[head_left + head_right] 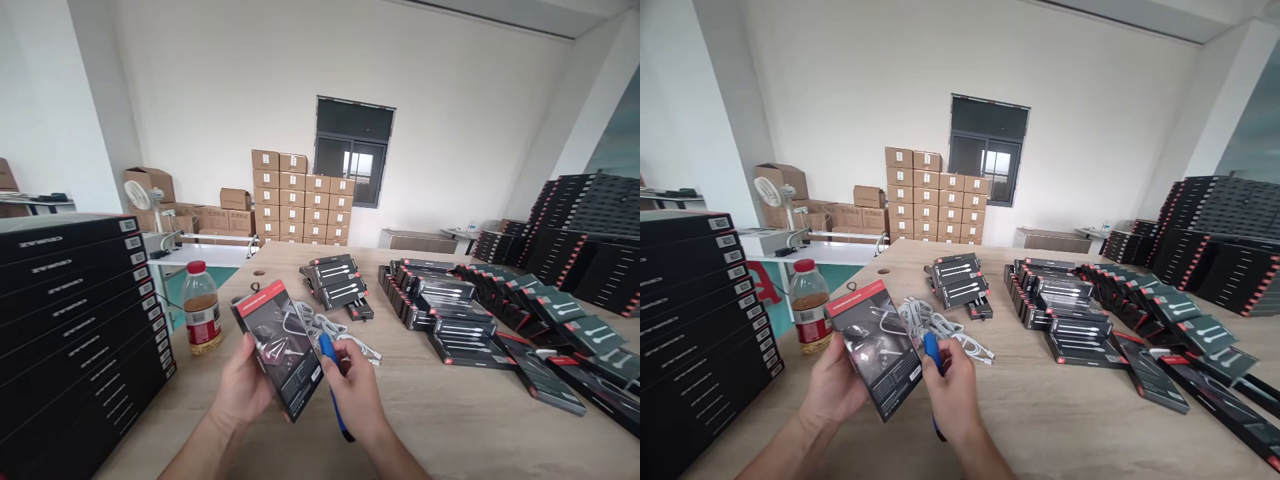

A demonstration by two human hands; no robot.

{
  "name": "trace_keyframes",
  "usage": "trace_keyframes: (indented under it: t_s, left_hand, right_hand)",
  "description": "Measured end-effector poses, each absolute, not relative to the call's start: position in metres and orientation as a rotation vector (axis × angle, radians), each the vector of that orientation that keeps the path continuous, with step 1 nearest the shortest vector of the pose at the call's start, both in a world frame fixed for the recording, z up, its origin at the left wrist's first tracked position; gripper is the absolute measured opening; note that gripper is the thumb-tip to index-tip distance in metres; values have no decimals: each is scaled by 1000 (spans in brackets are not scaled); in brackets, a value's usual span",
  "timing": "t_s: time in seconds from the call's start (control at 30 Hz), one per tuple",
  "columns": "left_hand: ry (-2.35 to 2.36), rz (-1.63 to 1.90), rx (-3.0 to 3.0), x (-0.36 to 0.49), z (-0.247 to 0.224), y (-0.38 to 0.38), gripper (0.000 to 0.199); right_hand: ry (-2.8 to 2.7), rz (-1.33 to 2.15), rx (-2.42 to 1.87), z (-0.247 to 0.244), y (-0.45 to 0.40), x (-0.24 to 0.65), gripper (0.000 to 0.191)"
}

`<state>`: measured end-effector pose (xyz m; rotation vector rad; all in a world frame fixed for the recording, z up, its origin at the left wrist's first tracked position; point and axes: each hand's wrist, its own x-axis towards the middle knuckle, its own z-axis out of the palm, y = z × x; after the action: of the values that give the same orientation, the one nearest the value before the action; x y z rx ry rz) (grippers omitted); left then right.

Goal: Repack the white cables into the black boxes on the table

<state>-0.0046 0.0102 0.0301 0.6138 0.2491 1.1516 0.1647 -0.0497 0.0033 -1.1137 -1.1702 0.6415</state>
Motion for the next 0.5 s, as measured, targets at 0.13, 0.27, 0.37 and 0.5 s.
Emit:
trace_keyframes:
  t_s: [0.13,0.27,0.37,0.5]
  left_hand:
    - [290,1044,563,-2,34,9,48]
    - [252,983,547,-6,40,9,63]
    - [276,962,562,-10,42,10,62]
    - [347,909,546,-15,42,12,62]
  right_hand:
    - [-1185,660,-1143,3,-53,167,18]
    - [-1258,715,-1102,5,-59,163,14]
    - [-1357,747,-1082,8,-64,161,12]
    - [-1488,766,-1115,18,-70,175,13]
